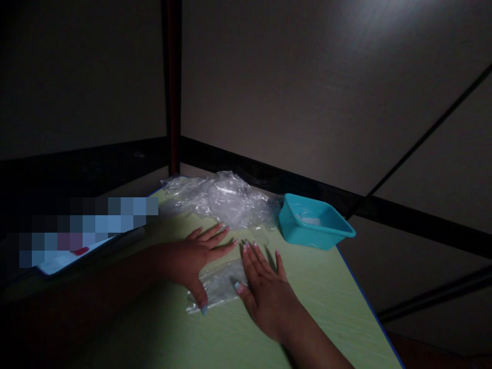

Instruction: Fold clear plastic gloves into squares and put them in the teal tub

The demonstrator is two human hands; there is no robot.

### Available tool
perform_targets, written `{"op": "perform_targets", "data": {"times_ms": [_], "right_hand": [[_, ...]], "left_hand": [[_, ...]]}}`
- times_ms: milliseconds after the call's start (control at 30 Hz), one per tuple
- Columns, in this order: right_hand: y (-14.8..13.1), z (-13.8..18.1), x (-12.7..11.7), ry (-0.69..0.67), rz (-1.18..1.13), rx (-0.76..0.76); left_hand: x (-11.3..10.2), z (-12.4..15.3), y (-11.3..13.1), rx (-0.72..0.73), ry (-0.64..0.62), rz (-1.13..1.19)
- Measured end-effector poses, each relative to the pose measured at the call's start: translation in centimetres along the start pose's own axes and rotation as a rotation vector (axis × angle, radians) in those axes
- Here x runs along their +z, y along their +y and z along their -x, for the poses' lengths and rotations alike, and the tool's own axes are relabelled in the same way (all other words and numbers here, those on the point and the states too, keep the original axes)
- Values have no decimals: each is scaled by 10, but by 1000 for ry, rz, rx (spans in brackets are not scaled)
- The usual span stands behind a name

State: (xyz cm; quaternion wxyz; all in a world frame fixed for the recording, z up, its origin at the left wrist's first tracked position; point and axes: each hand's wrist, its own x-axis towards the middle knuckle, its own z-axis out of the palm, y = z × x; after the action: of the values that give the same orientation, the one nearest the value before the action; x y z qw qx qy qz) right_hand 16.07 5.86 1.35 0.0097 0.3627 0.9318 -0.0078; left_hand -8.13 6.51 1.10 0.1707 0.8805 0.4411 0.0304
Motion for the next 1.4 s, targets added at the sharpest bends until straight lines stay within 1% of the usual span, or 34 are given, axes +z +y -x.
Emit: {"op": "perform_targets", "data": {"times_ms": [133,233,333,500,667,867,933,1067,1200,1300,1400], "right_hand": [[-1,0,0,-13,-4,23],[-1,-1,1,-34,-9,34],[1,-1,2,-63,-21,31],[5,-1,2,-73,-59,35],[8,-1,4,-56,-90,30],[12,-9,5,63,-149,97],[11,-12,5,71,-177,81],[3,-14,3,41,-206,1],[-5,-16,1,13,-151,-54],[-9,-17,0,2,-103,-37],[-13,-18,-2,7,-77,-10]], "left_hand": [[-7,2,9,12,7,15],[-12,3,18,91,62,26],[-8,2,24,143,76,22],[6,2,22,81,29,9],[7,4,16,36,13,1],[5,4,13,22,4,0],[4,3,13,12,5,2],[5,0,10,-4,7,8],[6,-1,6,-35,22,-14],[2,0,6,-83,43,-41],[-5,1,10,-82,141,-37]]}}
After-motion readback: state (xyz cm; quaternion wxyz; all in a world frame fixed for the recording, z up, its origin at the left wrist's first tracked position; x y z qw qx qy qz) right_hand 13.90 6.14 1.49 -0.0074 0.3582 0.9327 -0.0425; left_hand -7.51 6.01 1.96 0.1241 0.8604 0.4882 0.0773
